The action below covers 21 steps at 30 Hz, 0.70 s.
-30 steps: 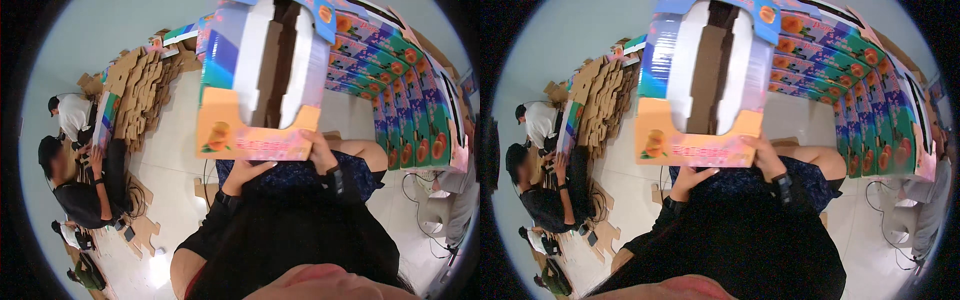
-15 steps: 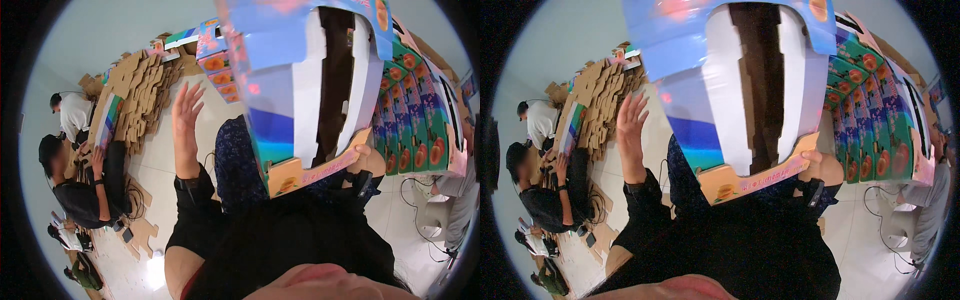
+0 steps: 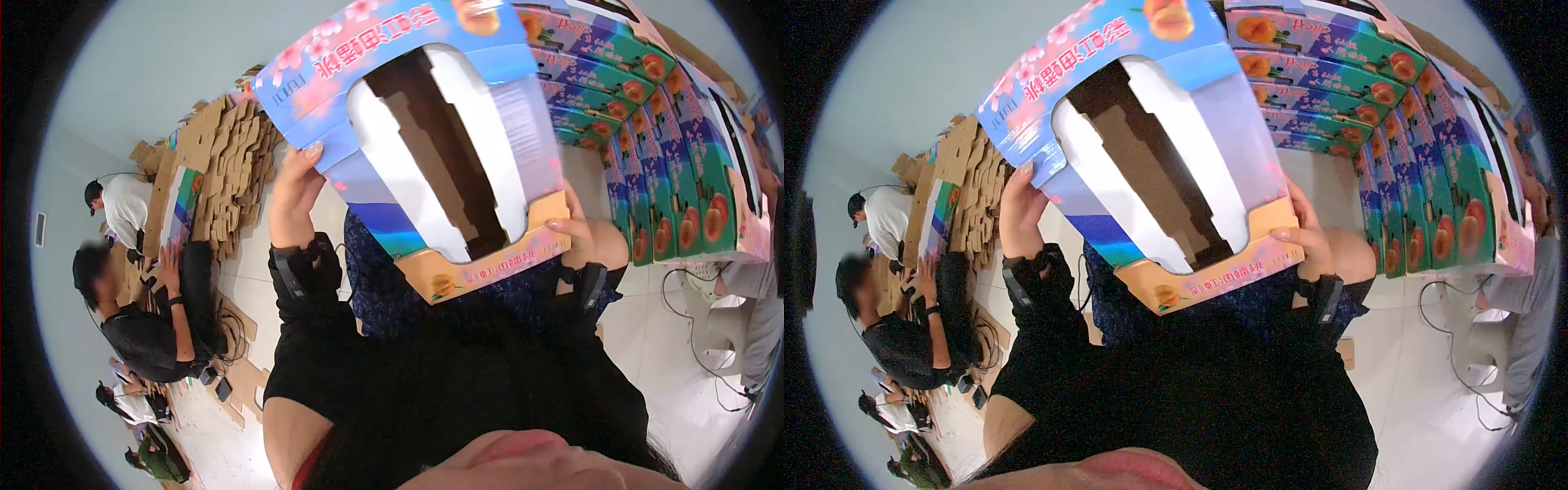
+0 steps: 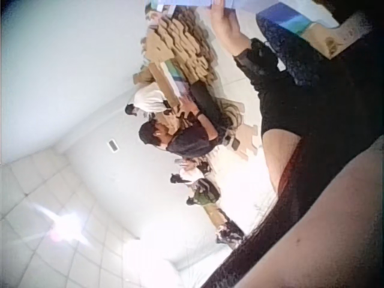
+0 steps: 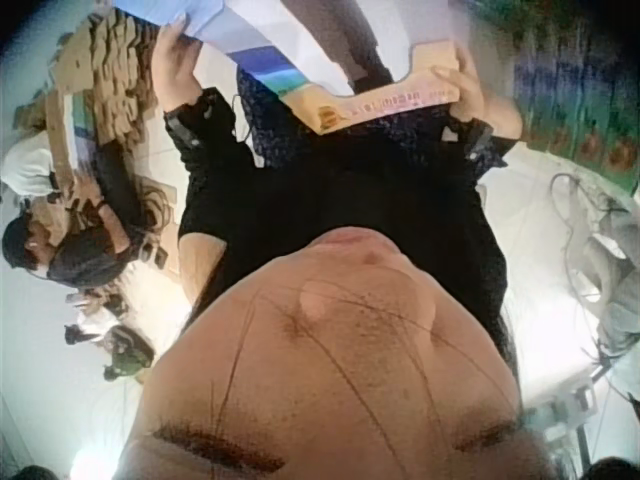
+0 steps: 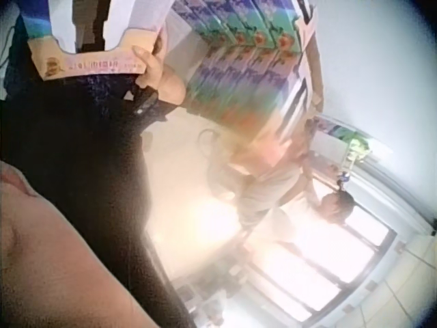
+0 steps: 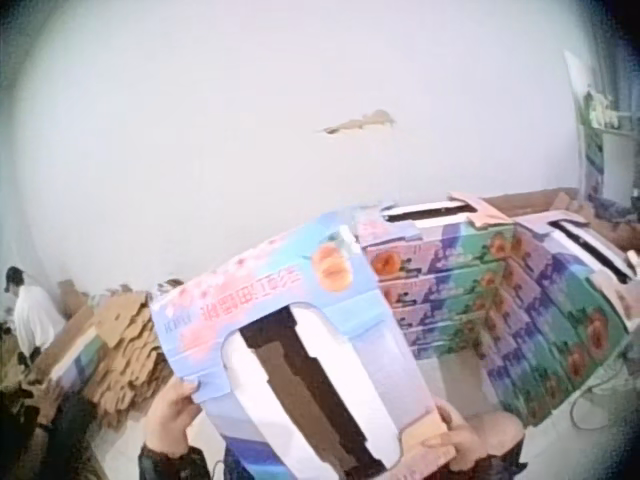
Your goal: The person is sitting on the floor folding and stacking cardboard fruit boxes.
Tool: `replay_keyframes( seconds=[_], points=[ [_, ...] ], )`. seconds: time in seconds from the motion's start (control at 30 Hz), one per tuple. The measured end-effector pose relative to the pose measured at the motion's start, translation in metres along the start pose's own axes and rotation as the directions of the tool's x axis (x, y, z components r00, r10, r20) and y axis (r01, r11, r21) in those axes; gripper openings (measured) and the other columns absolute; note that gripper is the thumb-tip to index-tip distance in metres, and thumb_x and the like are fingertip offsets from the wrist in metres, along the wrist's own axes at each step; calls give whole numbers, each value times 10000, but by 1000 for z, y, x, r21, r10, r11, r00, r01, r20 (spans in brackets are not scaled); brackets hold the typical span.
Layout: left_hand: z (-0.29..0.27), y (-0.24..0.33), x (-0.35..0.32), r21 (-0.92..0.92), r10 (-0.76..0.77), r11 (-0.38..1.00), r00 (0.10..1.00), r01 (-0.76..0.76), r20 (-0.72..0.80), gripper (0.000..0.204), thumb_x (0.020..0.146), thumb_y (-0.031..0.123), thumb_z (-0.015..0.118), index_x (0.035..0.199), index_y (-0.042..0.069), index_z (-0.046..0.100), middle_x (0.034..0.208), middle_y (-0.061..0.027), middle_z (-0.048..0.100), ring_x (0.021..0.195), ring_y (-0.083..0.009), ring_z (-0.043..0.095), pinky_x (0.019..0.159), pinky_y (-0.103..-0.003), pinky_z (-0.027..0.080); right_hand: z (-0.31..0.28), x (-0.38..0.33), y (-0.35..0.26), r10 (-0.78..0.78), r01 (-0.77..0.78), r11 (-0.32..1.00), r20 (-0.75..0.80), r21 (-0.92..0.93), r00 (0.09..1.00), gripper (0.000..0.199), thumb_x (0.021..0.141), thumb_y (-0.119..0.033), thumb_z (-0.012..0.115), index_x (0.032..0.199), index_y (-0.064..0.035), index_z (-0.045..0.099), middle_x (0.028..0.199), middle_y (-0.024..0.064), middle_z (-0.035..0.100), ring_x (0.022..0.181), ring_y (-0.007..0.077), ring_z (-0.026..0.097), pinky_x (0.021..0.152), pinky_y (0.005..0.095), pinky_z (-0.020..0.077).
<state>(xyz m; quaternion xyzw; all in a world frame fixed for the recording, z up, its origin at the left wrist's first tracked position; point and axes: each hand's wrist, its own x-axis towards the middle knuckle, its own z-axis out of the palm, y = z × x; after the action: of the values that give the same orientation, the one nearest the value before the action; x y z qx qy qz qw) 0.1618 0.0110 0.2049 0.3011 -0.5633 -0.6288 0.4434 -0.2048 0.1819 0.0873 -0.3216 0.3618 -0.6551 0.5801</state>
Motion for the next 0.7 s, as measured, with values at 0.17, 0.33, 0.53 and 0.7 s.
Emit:
replay_keyframes(
  seconds=[0.17,0.33,0.53,0.7],
  points=[
    [-43,-54,22,-155,70,984,989,-90,-131,556,817,240,646,1292,12,465,1190,-98,584,1080,-216,574,961,-360,434,11,13,0,-37,49,994,123,-93,992,856,689,-157,729,1431,-9,330,1373,140,457,1258,256,456,1051,368,344],
    [-37,-85,9,-223,176,938,920,-265,-351,608,791,340,597,1275,-3,467,1197,-139,583,1079,-280,584,952,-407,459,-17,41,32,-101,122,974,115,-191,988,535,925,-229,587,1390,-33,410,1361,134,466,1227,206,463,1022,329,361],
    [-49,-84,-10,-198,211,910,818,-364,-535,717,805,474,507,1364,39,393,1284,-163,525,1149,-318,540,977,-446,437,-32,50,41,-180,54,912,-278,-407,944,382,914,-227,614,1230,-26,541,1138,84,593,1079,152,541,906,278,425],
    [-39,-66,-23,-259,181,858,732,-444,-657,709,812,535,497,1365,97,430,1324,-118,506,1209,-306,496,1006,-463,414,-32,50,48,-128,0,927,-316,-375,940,315,907,-211,622,1152,-21,566,1004,46,624,911,117,588,801,265,451]
  ],
)
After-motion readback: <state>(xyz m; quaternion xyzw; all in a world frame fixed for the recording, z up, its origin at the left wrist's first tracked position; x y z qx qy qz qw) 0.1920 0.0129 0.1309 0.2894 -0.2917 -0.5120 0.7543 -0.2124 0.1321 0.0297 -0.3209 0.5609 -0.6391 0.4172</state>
